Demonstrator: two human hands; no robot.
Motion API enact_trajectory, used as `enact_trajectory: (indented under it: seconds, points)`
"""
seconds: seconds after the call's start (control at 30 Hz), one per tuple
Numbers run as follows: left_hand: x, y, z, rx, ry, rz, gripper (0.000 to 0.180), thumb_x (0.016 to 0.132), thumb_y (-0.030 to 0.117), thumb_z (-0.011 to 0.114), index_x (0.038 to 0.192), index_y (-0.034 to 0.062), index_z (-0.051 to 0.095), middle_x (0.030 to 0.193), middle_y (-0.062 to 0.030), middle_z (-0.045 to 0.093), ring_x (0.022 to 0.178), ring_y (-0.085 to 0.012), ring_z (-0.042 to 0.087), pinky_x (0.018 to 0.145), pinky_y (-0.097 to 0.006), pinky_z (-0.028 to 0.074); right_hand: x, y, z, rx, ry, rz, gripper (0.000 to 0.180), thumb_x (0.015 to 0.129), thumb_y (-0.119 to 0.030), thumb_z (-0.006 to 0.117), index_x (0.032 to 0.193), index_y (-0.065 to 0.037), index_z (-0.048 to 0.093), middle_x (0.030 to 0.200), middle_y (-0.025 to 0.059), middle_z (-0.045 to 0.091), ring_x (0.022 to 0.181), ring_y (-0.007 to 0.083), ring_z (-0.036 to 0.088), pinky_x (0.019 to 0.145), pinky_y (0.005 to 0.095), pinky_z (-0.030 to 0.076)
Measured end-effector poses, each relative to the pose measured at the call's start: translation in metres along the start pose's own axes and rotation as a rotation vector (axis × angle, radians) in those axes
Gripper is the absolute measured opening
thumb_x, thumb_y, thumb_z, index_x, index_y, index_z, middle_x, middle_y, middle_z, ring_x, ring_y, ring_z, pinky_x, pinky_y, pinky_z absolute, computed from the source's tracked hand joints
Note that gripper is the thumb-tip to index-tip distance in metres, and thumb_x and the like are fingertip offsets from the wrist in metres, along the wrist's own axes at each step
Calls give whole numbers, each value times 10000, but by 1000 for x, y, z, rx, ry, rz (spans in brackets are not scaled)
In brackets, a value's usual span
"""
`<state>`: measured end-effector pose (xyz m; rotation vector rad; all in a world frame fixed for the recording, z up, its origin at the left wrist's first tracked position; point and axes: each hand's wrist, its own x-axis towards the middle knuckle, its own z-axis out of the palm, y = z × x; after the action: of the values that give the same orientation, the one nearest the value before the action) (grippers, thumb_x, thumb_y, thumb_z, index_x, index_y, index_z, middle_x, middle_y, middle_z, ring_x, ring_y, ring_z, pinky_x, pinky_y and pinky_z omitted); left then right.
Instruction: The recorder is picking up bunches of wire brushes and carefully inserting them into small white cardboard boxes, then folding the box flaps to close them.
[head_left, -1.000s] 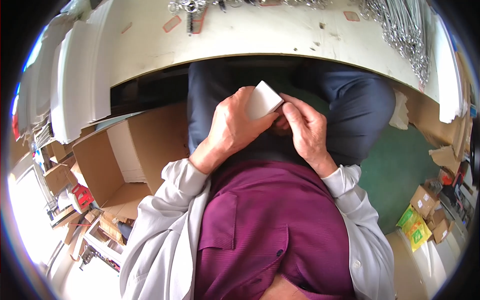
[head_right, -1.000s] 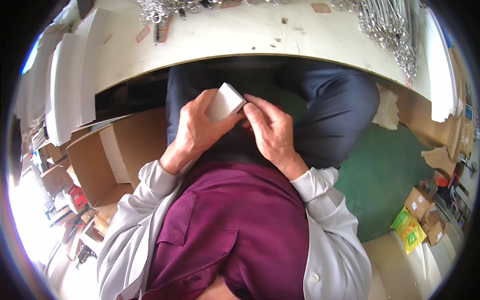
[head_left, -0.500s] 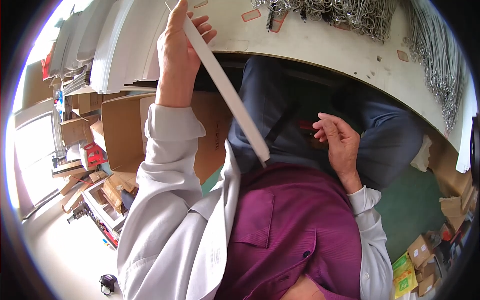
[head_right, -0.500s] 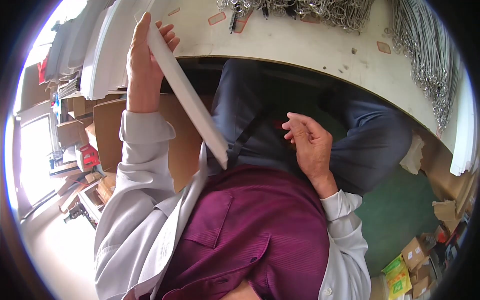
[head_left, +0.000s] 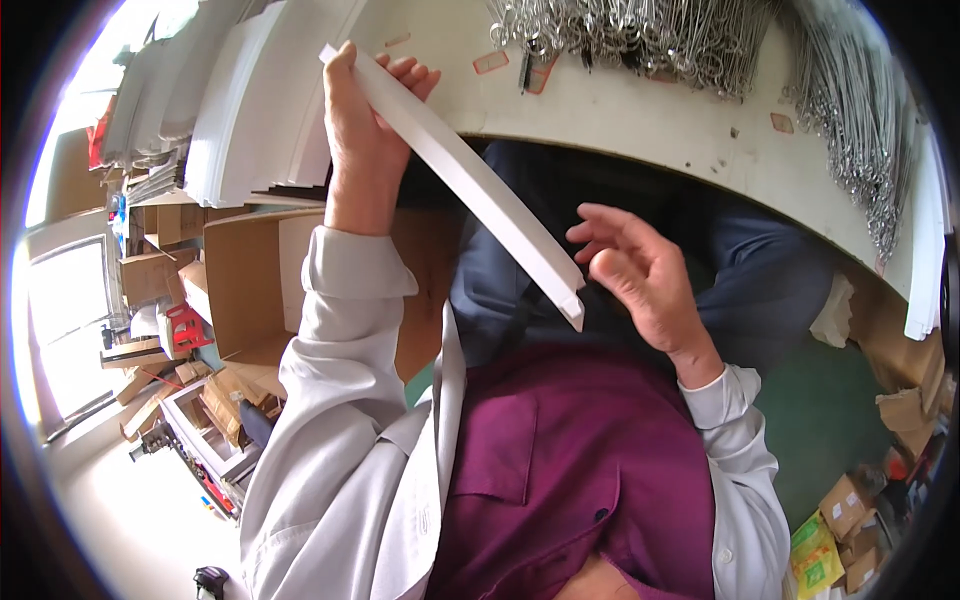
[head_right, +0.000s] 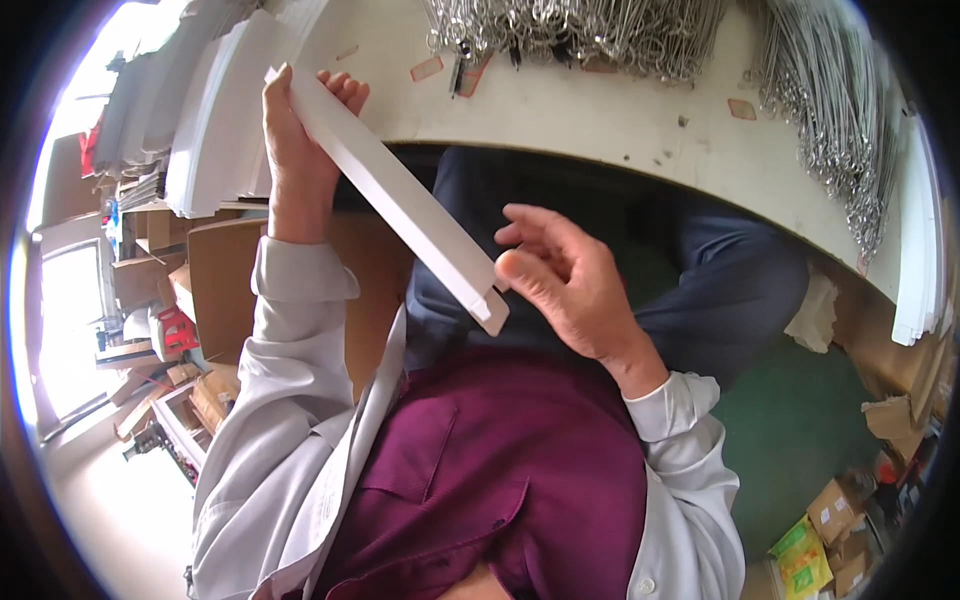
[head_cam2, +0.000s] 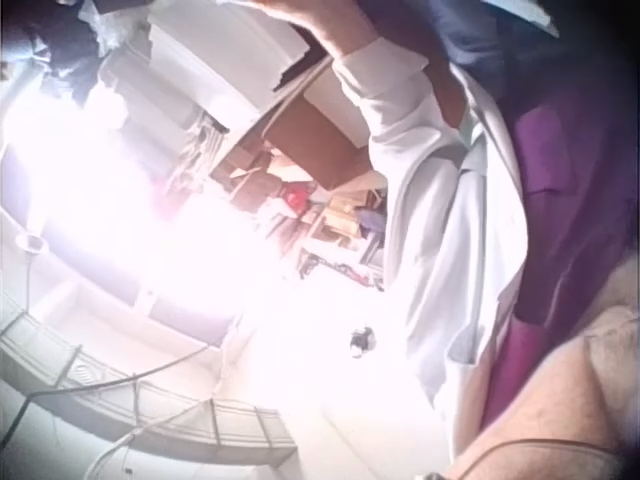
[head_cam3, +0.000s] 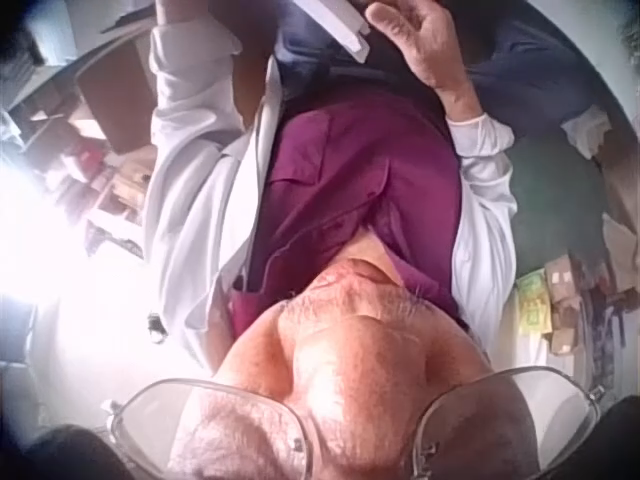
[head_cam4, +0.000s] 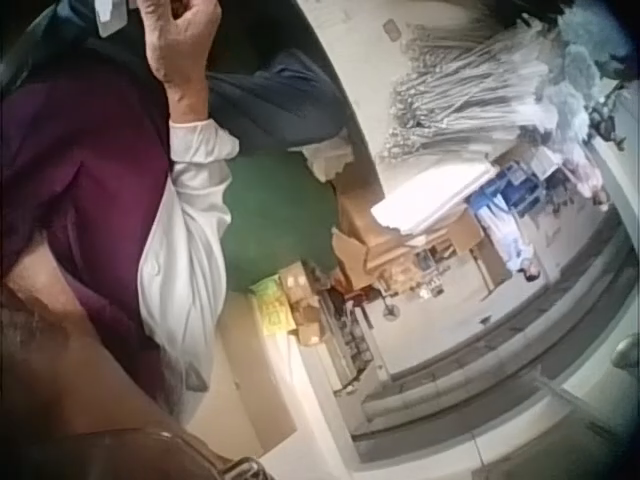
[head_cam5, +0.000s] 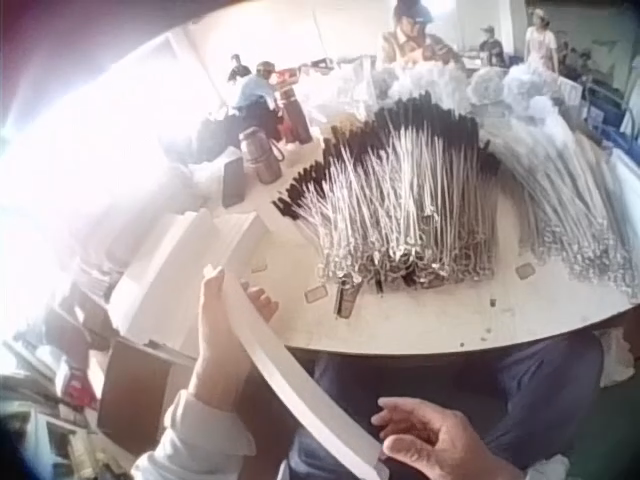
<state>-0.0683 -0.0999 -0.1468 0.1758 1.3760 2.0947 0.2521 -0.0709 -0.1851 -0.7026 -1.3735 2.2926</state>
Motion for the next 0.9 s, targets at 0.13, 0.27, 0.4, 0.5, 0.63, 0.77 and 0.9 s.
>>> enact_trajectory:
  seconds: [0.13, 0.27, 0.4, 0.5, 0.63, 0.77, 0.9]
  points:
    - [4, -4, 3, -16, -74, -35, 600, 1013, 485, 504, 1192, -87, 482, 1008, -254, 617, 895, -335, 668, 914, -520, 604, 11, -1, 10, 128, -115, 133, 468, 961, -164, 781, 1338, 50, 604, 995, 77, 751, 888, 107, 695, 757, 262, 579]
    - [1, -5, 2, 38, -143, -108, 578, 1019, 440, 544, 1221, -102, 537, 1086, -295, 654, 935, -345, 690, 879, -500, 608, 22, -2, 22, 25, -25, 139, 291, 970, -112, 759, 1208, 39, 690, 966, 73, 763, 817, 80, 688, 709, 246, 570]
    - [-17, -11, 7, 115, -234, -185, 367, 1001, 251, 617, 1155, -81, 580, 969, -230, 698, 851, -332, 711, 786, -457, 607, 43, -2, 31, -104, 83, -60, 216, 976, -121, 747, 1115, 43, 721, 925, 71, 768, 791, 76, 687, 700, 246, 562]
    - [-32, -22, 7, 307, -315, -165, 349, 1017, 237, 613, 1204, -57, 588, 1013, -201, 717, 866, -282, 719, 769, -401, 613, 69, -4, 39, -164, 115, -98, 204, 976, -147, 748, 1049, 43, 729, 876, 76, 771, 779, 82, 692, 705, 267, 562]
    - [-34, -36, -1, 419, -243, -95, 296, 1005, 244, 662, 1062, -47, 661, 897, -102, 713, 741, -156, 681, 638, -319, 561, 89, -7, 47, -282, 196, -233, 206, 980, -171, 747, 1027, 28, 725, 849, 96, 768, 745, 120, 709, 687, 295, 567]
    - [1, -9, -9, 597, -190, -33, 320, 974, 222, 707, 1059, -85, 672, 871, -116, 720, 711, -166, 691, 623, -319, 573, 93, -15, 27, -653, 321, -506, 190, 983, -181, 729, 1025, 5, 726, 806, 131, 725, 681, 220, 705, 634, 335, 555]
    - [31, 0, -18, 761, -185, 56, 409, 919, 260, 744, 1128, -89, 697, 915, -155, 748, 753, -179, 719, 680, -328, 590, 99, -25, -5, -772, 420, -618, 132, 970, -117, 710, 1028, 1, 723, 874, 136, 729, 700, 234, 706, 647, 340, 558]
